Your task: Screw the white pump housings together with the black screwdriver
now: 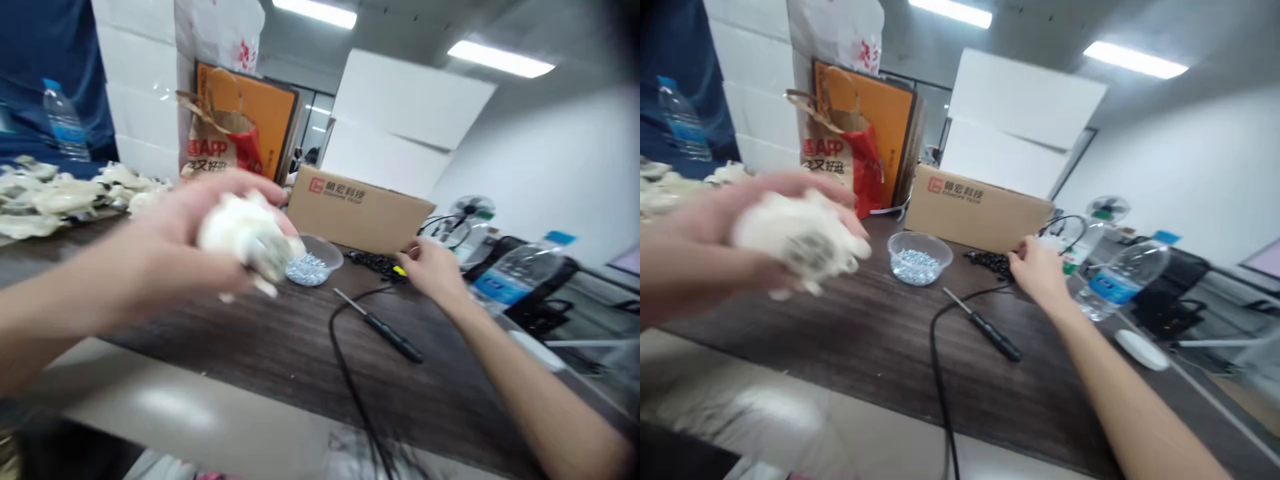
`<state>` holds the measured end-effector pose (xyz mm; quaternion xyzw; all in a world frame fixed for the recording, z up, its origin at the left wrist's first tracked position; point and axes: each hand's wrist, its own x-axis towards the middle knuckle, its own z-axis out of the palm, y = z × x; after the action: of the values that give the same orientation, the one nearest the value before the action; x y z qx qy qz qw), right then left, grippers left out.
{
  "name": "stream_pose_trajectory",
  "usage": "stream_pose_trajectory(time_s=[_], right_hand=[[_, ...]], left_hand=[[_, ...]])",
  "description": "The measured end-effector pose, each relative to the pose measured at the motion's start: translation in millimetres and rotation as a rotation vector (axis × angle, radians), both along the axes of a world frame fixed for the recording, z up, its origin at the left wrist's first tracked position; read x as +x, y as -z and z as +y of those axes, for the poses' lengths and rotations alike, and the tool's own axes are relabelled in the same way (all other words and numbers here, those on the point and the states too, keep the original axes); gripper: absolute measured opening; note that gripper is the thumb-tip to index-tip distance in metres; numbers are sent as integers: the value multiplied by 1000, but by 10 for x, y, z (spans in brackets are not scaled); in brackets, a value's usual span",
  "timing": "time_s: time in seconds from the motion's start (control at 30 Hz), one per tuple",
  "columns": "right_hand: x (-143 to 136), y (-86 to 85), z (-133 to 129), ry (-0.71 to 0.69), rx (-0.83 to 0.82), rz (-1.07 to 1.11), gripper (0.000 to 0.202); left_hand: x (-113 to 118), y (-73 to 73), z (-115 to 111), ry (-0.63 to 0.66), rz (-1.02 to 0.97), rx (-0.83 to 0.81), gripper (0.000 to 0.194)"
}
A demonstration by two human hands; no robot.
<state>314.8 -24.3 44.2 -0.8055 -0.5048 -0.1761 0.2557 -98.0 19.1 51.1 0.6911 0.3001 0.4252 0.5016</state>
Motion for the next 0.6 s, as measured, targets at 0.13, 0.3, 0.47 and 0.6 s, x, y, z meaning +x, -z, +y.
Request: stream_pose_trajectory(time_s=[0.13,0.3,0.47,0.6], right_hand=[[-271,-166,-323,-205,162,212,12],[-792,-84,-645,-541,232,572,26],[-1054,73,-712,-755,177,918,25],[-1091,122,-751,-787,192,923,19]], left_hand=[[738,-5,-154,529,98,123,47],[1130,304,-101,697,-37,23,54],[1136,638,23,647,-11,-85,63],[1088,627,-19,680,64,-163,62]])
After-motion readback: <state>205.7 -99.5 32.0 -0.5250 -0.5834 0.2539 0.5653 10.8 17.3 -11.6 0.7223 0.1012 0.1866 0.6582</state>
